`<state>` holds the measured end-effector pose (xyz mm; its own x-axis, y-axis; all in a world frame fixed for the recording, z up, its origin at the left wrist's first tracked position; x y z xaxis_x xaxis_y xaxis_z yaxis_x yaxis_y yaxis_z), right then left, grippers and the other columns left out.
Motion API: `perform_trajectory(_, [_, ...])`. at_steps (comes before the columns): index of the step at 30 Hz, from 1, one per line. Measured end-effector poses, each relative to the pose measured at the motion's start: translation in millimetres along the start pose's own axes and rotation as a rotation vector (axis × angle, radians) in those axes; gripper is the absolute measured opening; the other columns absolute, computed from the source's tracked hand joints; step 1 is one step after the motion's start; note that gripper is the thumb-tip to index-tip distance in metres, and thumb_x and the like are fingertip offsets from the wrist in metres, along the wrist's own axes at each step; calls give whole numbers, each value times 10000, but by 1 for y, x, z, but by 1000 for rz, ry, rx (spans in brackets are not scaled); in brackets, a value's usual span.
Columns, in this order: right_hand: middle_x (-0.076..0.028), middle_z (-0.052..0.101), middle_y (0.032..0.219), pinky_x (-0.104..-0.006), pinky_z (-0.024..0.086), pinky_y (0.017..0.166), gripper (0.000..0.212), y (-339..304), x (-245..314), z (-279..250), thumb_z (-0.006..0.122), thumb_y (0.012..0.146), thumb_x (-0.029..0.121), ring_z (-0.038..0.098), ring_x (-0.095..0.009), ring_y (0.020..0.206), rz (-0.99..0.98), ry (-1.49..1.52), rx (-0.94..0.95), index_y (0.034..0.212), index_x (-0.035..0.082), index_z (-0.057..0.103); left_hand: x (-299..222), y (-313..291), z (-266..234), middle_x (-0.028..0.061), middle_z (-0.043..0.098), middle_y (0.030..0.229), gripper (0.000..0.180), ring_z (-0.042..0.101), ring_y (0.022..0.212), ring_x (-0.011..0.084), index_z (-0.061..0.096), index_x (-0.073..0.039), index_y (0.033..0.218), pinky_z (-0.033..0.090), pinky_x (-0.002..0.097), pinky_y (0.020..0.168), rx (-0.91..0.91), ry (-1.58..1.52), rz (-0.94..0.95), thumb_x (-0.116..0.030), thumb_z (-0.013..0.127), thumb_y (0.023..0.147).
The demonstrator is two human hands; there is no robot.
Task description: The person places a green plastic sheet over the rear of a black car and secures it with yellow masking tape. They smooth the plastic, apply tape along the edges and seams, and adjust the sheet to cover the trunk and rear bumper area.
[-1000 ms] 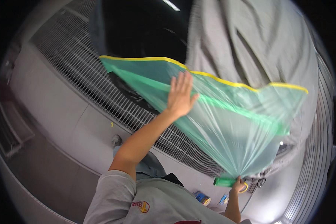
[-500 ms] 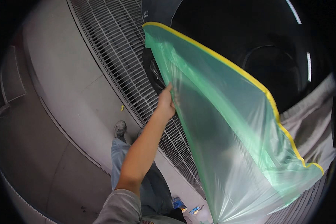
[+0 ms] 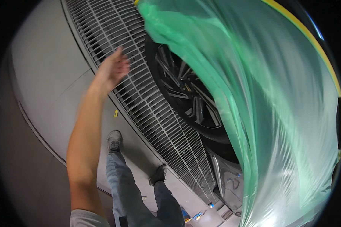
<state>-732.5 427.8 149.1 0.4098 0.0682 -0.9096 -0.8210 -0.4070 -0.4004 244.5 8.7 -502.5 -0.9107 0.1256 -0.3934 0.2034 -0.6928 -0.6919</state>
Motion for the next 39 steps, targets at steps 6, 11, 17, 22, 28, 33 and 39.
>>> perform_trajectory(6, [-203,726,1054,-516,510,788,527,27,-8,3,549,982,460,687,-340,915,28,75,-46,1328,66,607,44,-35,133,285,527,1388,940,596,1274,331,272,185,1507,526,412,1063,340,-279,81,-565,572,1026])
perform_trajectory(11, [-192,718,965,-515,493,743,461,39,-6,12,561,986,452,665,-327,839,73,212,-80,1206,54,636,40,-26,139,218,600,1284,489,659,1085,267,483,155,1331,586,329,933,148,-112,143,-182,651,1021])
perform_trajectory(17, [-178,709,859,-514,474,687,421,63,20,24,576,990,443,638,-311,748,108,348,-113,1059,39,671,85,11,44,162,644,1197,327,668,998,204,559,107,1241,599,326,856,-173,-239,-2,-158,575,1050])
perform_trajectory(22, [-166,702,770,-513,457,642,428,70,26,32,588,994,436,616,-298,671,150,446,-158,937,26,700,80,11,-39,141,683,1016,375,685,811,189,630,77,1179,607,348,696,310,-377,25,-267,539,1062])
perform_trajectory(28, [-157,690,680,-511,435,595,477,94,24,41,615,995,418,584,-280,597,270,648,-267,787,1,715,132,-10,-83,191,703,1010,380,700,906,274,668,69,1129,593,427,737,-601,92,36,-294,677,1015])
perform_trajectory(33, [-177,716,753,-510,452,612,490,146,13,40,645,988,418,604,-291,646,444,625,-487,785,-24,705,214,-10,-125,248,712,1075,414,700,1014,345,653,114,1166,572,481,837,-894,300,44,-273,634,1019])
perform_trajectory(39, [-201,715,799,-516,469,658,495,219,-22,40,621,1000,433,618,-326,692,514,772,-609,863,-33,717,338,-30,-127,285,715,1132,467,700,1047,405,654,139,1153,528,488,902,-999,599,-92,-303,587,1016])
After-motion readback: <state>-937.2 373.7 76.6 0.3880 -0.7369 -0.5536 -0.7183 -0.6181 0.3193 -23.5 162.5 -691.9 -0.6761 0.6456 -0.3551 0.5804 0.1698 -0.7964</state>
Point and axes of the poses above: each hand's wrist, its own y-axis towards the middle knuckle, its own z-axis out of the palm, x = y × z, the point moved 2 cm from there along y, towards the middle knuckle
